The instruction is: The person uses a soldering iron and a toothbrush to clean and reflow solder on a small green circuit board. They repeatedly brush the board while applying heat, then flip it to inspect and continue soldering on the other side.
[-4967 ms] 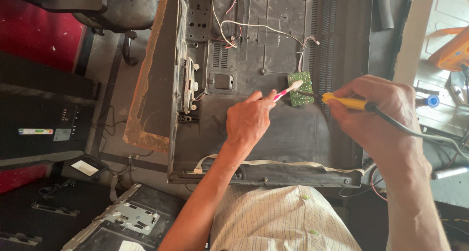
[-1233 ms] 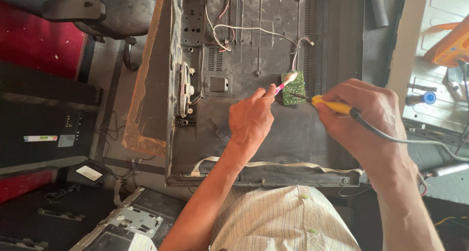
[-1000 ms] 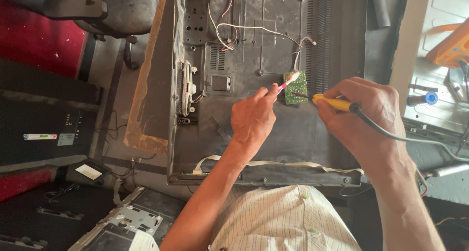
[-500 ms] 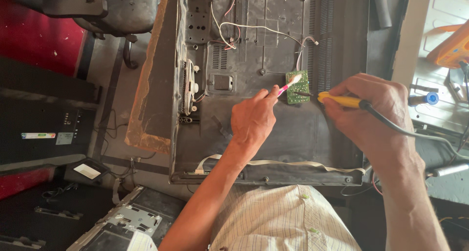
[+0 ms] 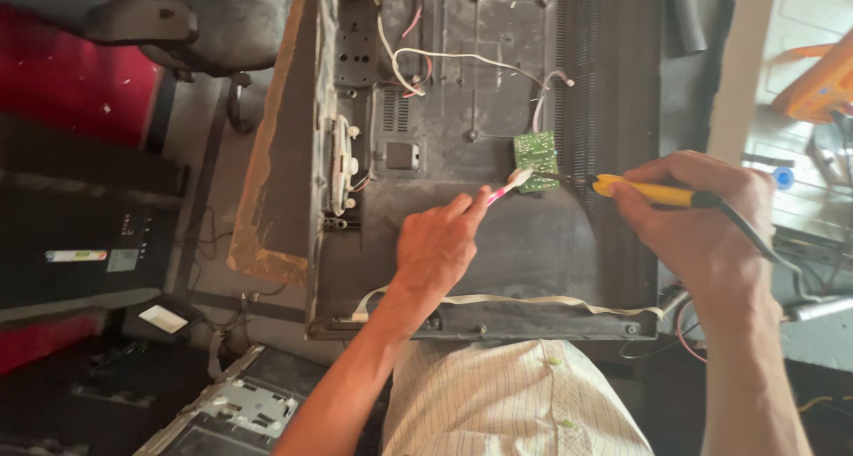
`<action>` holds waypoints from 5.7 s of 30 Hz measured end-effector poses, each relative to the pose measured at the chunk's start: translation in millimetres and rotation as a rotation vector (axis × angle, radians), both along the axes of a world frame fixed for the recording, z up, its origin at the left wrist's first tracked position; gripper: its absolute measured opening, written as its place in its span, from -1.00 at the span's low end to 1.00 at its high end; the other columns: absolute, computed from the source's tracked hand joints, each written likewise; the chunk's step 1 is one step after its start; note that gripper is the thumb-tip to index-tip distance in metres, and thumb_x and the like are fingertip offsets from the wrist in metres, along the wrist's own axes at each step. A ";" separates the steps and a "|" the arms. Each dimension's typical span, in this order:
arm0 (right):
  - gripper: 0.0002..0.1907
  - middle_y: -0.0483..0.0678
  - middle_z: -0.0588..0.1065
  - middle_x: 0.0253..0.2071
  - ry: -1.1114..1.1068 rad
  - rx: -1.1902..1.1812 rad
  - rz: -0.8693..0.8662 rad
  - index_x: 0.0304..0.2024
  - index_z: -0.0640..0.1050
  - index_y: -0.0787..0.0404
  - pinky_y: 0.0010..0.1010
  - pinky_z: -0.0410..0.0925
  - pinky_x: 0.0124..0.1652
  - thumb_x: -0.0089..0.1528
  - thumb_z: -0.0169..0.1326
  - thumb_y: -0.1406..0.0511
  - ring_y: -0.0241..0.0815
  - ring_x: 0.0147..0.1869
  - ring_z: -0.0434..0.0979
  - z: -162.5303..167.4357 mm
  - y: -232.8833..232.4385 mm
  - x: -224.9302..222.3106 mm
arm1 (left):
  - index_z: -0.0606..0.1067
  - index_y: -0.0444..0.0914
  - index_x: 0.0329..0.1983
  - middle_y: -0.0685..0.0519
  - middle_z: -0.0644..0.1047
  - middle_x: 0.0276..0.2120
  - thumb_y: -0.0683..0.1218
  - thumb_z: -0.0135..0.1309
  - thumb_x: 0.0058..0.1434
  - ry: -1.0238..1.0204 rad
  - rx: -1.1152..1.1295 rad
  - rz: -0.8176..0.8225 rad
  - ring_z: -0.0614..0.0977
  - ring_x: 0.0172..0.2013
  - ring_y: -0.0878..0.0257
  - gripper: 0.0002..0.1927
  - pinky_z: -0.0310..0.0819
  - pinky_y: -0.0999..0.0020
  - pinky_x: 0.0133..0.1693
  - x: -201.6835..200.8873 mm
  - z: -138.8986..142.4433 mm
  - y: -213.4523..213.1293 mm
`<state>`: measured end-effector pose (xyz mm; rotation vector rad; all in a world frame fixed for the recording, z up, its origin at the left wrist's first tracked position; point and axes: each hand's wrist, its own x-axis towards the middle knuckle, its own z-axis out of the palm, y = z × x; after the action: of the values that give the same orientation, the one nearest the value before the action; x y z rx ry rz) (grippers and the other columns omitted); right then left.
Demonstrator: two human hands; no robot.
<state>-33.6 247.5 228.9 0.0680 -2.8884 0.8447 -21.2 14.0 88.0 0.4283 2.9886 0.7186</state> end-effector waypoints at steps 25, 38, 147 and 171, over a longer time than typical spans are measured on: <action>-0.86 -0.02 0.62 -0.29 0.099 0.042 0.056 -0.20 0.67 0.28 -0.46 0.42 -0.21 0.21 0.35 0.38 -0.26 -0.29 0.62 5.6 5.2 10.1 | 0.51 -0.06 0.19 0.09 0.57 -0.30 -0.18 0.06 0.14 -0.037 -0.051 0.025 0.68 -0.39 0.05 -0.50 0.53 0.04 -0.40 5.4 20.1 5.4; -0.86 -0.02 0.63 -0.28 0.115 0.042 0.061 -0.17 0.68 0.27 -0.46 0.42 -0.18 0.23 0.34 0.39 -0.27 -0.28 0.63 1.3 6.1 12.6 | 0.57 -0.09 0.11 0.11 0.60 -0.06 -0.07 0.10 0.29 0.186 0.311 0.292 0.66 -0.36 -0.04 -0.68 0.52 0.06 -0.38 -28.4 10.6 28.8; -0.81 0.02 0.60 -0.38 -0.108 0.055 -0.018 -0.22 0.68 0.25 -0.34 0.43 -0.25 0.16 0.35 0.30 -0.14 -0.36 0.61 19.3 -20.9 -19.7 | 0.53 -0.05 0.19 0.08 0.59 -0.28 0.03 -0.02 0.37 -0.062 0.164 0.181 0.66 -0.44 -0.01 -0.65 0.50 0.01 -0.44 -23.5 1.4 14.8; -0.83 0.02 0.61 -0.35 -0.040 0.028 0.003 -0.23 0.67 0.29 -0.38 0.42 -0.25 0.17 0.32 0.34 -0.16 -0.34 0.61 15.6 -15.0 -6.6 | 0.52 -0.05 0.20 0.08 0.59 -0.29 0.04 -0.02 0.38 -0.041 0.153 0.185 0.66 -0.44 -0.03 -0.64 0.50 0.03 -0.45 -19.1 2.6 17.0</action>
<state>-40.2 232.5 244.5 0.0591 -2.9389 0.8157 -40.2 31.0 90.6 0.1408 2.9729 0.9634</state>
